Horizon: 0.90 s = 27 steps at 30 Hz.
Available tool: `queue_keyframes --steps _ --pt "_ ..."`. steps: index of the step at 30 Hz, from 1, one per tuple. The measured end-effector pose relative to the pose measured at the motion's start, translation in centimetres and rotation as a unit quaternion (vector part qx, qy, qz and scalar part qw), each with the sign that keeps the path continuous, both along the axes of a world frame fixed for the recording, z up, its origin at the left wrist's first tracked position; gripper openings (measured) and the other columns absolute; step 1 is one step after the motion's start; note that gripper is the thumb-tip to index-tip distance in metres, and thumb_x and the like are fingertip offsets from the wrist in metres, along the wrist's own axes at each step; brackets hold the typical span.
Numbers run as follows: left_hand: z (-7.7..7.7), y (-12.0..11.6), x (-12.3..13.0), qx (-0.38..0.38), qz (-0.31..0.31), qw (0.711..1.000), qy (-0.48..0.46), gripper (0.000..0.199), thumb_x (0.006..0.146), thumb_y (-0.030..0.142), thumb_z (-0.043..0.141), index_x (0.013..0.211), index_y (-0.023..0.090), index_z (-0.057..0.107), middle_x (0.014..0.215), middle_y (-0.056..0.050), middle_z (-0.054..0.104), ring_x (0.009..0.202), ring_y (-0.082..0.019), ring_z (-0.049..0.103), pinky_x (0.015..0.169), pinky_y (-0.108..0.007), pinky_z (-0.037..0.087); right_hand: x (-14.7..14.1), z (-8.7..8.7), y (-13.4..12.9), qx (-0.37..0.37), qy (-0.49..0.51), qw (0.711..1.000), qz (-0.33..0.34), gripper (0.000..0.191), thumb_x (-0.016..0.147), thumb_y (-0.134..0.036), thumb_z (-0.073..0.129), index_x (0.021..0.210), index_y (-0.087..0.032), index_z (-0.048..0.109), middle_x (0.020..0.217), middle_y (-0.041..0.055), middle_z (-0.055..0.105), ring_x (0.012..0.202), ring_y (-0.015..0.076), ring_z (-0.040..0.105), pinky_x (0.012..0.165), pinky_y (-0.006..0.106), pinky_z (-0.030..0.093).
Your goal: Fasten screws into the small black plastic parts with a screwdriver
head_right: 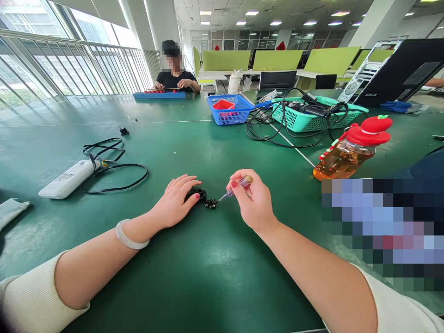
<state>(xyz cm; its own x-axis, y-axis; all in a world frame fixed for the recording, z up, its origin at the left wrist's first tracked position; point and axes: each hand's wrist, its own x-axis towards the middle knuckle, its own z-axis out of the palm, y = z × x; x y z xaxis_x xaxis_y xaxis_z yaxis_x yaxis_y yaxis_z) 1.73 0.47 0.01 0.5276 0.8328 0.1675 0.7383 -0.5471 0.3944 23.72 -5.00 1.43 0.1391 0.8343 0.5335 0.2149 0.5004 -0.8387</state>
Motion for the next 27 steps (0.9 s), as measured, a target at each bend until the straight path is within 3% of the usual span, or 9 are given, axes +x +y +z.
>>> queue_keyframes --steps 5,10,15,18,22,27 --pt "0.4 -0.2 0.3 -0.009 -0.133 0.991 0.015 0.060 0.092 0.055 0.049 0.145 0.029 0.039 0.149 -0.007 0.046 0.140 -0.030 0.035 0.116 -0.054 0.024 0.1 0.0 0.1 0.054 0.001 0.998 -0.039 0.023 0.092 -0.045 0.059 0.090 -0.023 0.057 0.074 -0.0006 0.063 0.069 0.0152 0.063 0.065 0.031 0.054" --pt "0.5 -0.9 1.3 0.008 -0.136 0.990 0.024 0.058 0.088 0.054 0.056 0.141 0.031 0.045 0.140 -0.008 0.053 0.128 -0.031 0.045 0.113 -0.058 0.026 0.1 -0.2 0.1 0.110 -0.002 0.991 -0.079 0.017 0.094 -0.039 0.057 0.093 -0.023 0.057 0.076 -0.0006 0.062 0.070 0.0147 0.063 0.066 0.030 0.053" --pt "0.4 -1.9 2.3 0.032 -0.145 0.988 0.037 0.034 0.094 0.043 0.052 0.123 0.029 0.063 0.122 -0.005 0.061 0.117 -0.027 0.051 0.108 -0.050 0.034 0.1 -0.5 0.1 0.122 -0.044 0.986 -0.107 0.016 0.095 -0.038 0.053 0.094 -0.022 0.056 0.077 0.0005 0.063 0.071 0.0159 0.063 0.068 0.032 0.053" --pt "0.8 -3.0 1.8 0.027 -0.149 0.988 0.036 0.029 0.095 0.040 0.051 0.118 0.029 0.065 0.117 -0.005 0.063 0.114 -0.025 0.052 0.107 -0.049 0.036 0.0 -0.7 0.2 0.118 -0.052 0.986 -0.108 0.015 0.096 -0.036 0.052 0.095 -0.022 0.056 0.079 0.0014 0.063 0.072 0.0163 0.063 0.068 0.032 0.053" --pt "1.9 -5.4 -1.3 -0.006 -0.153 0.987 0.056 0.028 0.093 0.040 0.054 0.118 0.032 0.065 0.118 -0.005 0.063 0.113 -0.024 0.053 0.107 -0.047 0.038 -0.2 -1.0 0.2 0.111 -0.055 0.987 -0.100 0.012 0.096 -0.034 0.052 0.097 -0.023 0.055 0.081 0.0021 0.064 0.074 0.0169 0.064 0.071 0.033 0.054" --pt "2.4 -8.0 -9.4 -0.013 -0.070 0.992 0.107 0.029 0.093 0.042 0.052 0.119 0.036 0.066 0.128 -0.003 0.061 0.119 -0.025 0.054 0.106 -0.044 0.043 -0.1 -0.9 0.1 0.106 -0.065 0.988 -0.093 0.009 0.096 -0.032 0.052 0.097 -0.023 0.055 0.080 0.0020 0.065 0.073 0.0165 0.065 0.069 0.032 0.055"
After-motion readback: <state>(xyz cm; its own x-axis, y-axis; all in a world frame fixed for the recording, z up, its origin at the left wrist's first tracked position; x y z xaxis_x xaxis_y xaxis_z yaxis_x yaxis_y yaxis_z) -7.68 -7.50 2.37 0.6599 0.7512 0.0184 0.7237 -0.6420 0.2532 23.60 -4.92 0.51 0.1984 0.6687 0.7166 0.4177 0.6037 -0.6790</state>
